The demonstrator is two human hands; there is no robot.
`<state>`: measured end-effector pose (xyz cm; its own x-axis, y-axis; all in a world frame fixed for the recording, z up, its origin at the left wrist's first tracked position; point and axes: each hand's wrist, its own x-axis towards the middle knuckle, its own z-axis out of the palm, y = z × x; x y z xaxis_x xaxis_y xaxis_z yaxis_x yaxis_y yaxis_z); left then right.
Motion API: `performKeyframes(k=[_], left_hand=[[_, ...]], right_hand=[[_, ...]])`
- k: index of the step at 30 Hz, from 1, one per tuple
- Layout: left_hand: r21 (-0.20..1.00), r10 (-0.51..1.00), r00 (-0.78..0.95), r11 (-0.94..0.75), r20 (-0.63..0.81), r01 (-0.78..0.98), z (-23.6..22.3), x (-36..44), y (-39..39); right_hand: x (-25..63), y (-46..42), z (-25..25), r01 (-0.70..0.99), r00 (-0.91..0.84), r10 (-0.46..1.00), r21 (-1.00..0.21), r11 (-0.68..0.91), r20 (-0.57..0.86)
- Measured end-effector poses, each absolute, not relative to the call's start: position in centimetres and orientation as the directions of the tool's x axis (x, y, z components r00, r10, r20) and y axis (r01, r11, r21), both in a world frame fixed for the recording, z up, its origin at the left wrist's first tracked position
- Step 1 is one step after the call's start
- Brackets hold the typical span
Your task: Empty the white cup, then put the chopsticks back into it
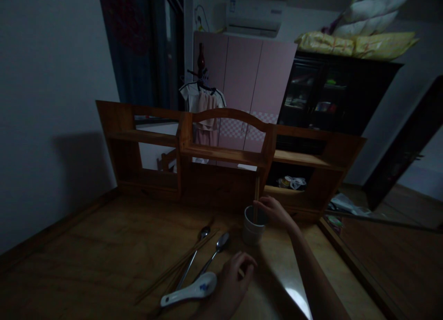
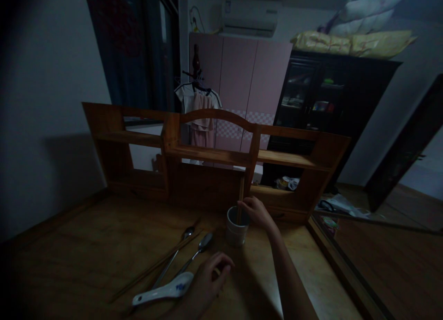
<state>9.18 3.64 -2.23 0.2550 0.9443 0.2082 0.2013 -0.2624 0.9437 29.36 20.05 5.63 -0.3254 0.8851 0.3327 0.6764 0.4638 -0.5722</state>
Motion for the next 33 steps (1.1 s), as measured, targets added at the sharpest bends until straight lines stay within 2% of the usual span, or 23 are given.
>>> performKeyframes(k=[12,20,33], left_hand=[[0.946,0.942,0.262,-0.262,0.208,0.191,-2.0,9.1,3.7],[0.947,0.945,0.254,-0.259,0.208,0.191,-2.2,9.1,3.6],[0.946,0.945,0.258,-0.257,0.203,0.198,-2.1,9.0,3.5]], right_hand=[[28.9,19.5,5.8,0.691,-0.328,0.887,-0.557,0.461,0.326],[29.7,19.1,6.8,0.692,-0.275,0.874,-0.549,0.469,0.399],[29.4,19.9,5.9,0.674,-0.279,0.877,-0.571,0.469,0.392]])
